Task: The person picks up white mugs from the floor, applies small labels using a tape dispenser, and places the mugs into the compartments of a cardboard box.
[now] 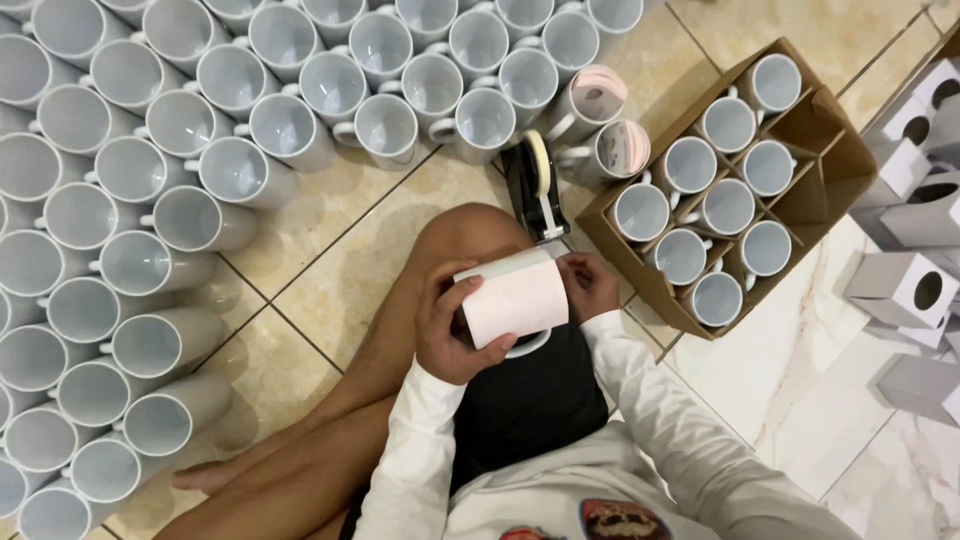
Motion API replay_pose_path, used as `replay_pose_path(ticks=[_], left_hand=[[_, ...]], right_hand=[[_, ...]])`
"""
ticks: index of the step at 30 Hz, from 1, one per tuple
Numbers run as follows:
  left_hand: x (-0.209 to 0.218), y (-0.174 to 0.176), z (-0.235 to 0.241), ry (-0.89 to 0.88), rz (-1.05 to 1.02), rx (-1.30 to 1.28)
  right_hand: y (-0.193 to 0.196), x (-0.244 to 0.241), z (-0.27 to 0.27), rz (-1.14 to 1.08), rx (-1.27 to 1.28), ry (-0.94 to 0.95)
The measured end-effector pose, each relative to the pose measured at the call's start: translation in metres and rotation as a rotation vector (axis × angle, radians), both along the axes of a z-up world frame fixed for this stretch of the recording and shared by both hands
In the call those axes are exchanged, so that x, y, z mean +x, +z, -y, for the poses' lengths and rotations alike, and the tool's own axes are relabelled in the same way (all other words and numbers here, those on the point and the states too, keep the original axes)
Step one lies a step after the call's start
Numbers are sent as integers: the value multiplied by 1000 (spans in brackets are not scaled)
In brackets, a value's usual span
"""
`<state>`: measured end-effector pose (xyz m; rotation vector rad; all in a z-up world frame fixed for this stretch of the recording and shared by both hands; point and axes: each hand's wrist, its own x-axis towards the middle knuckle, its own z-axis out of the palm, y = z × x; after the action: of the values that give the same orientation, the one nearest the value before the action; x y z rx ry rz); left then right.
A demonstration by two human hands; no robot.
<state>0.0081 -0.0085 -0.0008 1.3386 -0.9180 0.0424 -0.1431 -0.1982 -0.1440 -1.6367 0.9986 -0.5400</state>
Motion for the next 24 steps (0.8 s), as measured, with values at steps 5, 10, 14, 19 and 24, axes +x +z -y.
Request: replay_pose_path(ticks=[5, 10, 14, 19, 24], left_hand=[[-8, -2, -4, 53, 41, 3], [-8, -2, -4, 96, 78, 0], [-9, -5, -5, 111, 101, -16], [-13, -6, -6, 124, 87, -19], [-14, -5, -6, 177, 145, -11]], right_hand=[[131, 19, -22, 285, 95, -30], [209, 38, -40, 459, 152, 138], [209, 46, -55, 340, 80, 305], [208, 56, -61, 173, 21, 382], [214, 59, -60, 100, 1, 410]])
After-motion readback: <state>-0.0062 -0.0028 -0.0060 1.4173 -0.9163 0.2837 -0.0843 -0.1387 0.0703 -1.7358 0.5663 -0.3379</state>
